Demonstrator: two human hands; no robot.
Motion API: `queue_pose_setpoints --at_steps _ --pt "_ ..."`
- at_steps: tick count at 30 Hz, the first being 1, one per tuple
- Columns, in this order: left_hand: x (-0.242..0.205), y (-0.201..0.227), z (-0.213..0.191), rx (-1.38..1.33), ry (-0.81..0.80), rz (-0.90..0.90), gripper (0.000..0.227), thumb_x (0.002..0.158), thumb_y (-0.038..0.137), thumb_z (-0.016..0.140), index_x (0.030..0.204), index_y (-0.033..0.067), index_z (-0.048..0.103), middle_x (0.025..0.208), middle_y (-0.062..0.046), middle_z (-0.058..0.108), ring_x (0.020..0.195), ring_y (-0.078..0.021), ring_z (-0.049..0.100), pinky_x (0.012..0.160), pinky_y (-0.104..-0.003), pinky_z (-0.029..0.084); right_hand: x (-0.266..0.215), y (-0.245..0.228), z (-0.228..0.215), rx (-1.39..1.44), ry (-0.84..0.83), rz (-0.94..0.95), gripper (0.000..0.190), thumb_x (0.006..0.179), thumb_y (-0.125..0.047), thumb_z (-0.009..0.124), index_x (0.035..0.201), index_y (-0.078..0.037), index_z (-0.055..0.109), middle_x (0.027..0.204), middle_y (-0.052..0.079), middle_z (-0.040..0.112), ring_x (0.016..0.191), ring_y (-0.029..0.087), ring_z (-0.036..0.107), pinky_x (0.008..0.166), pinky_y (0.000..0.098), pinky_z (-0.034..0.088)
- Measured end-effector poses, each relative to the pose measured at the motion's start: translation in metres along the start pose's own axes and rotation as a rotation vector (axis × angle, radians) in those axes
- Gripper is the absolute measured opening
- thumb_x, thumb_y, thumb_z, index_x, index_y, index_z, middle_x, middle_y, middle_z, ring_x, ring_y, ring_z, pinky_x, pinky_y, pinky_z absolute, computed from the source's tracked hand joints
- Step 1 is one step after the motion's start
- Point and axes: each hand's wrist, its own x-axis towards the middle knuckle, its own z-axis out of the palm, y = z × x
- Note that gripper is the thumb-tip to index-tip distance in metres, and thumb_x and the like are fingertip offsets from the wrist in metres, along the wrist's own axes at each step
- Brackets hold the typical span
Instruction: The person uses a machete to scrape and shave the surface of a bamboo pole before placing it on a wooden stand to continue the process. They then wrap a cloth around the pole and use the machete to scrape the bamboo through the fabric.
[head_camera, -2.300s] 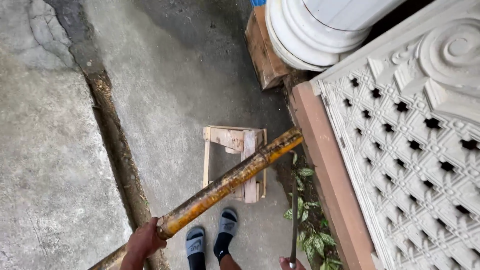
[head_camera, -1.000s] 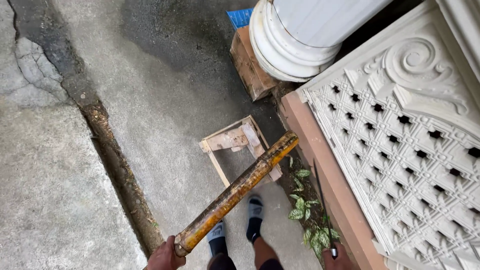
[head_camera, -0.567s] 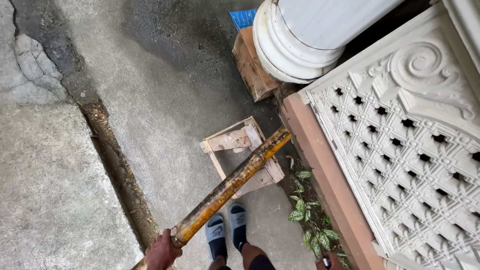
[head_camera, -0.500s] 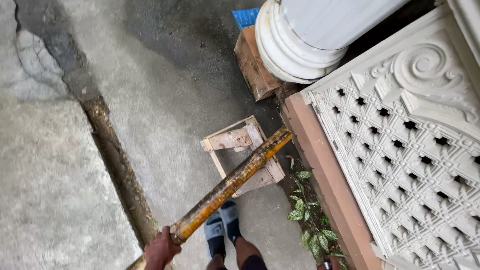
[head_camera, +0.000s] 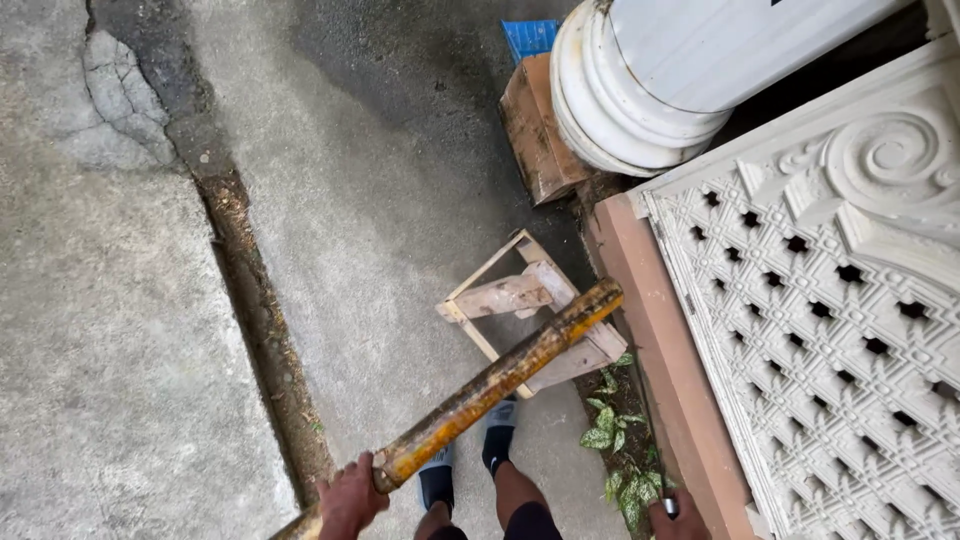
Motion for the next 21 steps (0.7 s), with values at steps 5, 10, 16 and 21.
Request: queue_pose_setpoints --at_steps 5,10,16,21 --pt "0.023 -0.014 0.028 -0.082 0.010 0.007 0.072 0.074 0.034 0.081 0.135 0.0233 0.045 0.127 -0.007 0.066 0.125 -0.0302 0.063 0.115 -0.058 0.044 -0.011 -0.031 -0.004 0.018 -0.068 -0.087 0.044 0.078 -0.029 0.080 0.108 0.002 0.072 0.079 0.013 0.070 0.071 0.021 0.068 0.075 0.0363 0.056" --pt "0.021 -0.007 0.019 -0.067 -0.032 -0.017 0.076 0.075 0.033 0.084 0.137 0.0206 0.042 0.126 -0.007 0.066 0.126 -0.0294 0.062 0.120 -0.063 0.036 0.012 -0.081 -0.012 0.198 -0.080 0.011 0.040 0.080 -0.022 0.080 0.111 0.003 0.071 0.076 0.014 0.066 0.066 0.024 0.063 0.063 0.0373 0.055" --pt "0.097 -0.040 0.072 -0.073 -0.018 -0.022 0.067 0.088 0.056 0.069 0.143 0.0300 0.041 0.123 -0.008 0.070 0.128 -0.0275 0.063 0.117 -0.054 0.044 0.129 -0.130 0.044 0.719 -0.155 0.165 0.029 0.093 -0.018 0.073 0.097 0.006 0.059 0.068 0.010 0.052 0.052 0.022 0.050 0.040 0.0391 0.035" --pt "0.121 -0.047 0.094 0.028 -0.025 -0.060 0.075 0.088 0.070 0.064 0.148 0.0322 0.040 0.132 -0.008 0.067 0.131 -0.0276 0.063 0.119 -0.055 0.042 0.169 -0.186 0.123 1.098 -0.178 0.070 0.023 0.096 -0.025 0.069 0.102 -0.008 0.055 0.080 -0.002 0.056 0.066 0.010 0.056 0.052 0.0310 0.048"
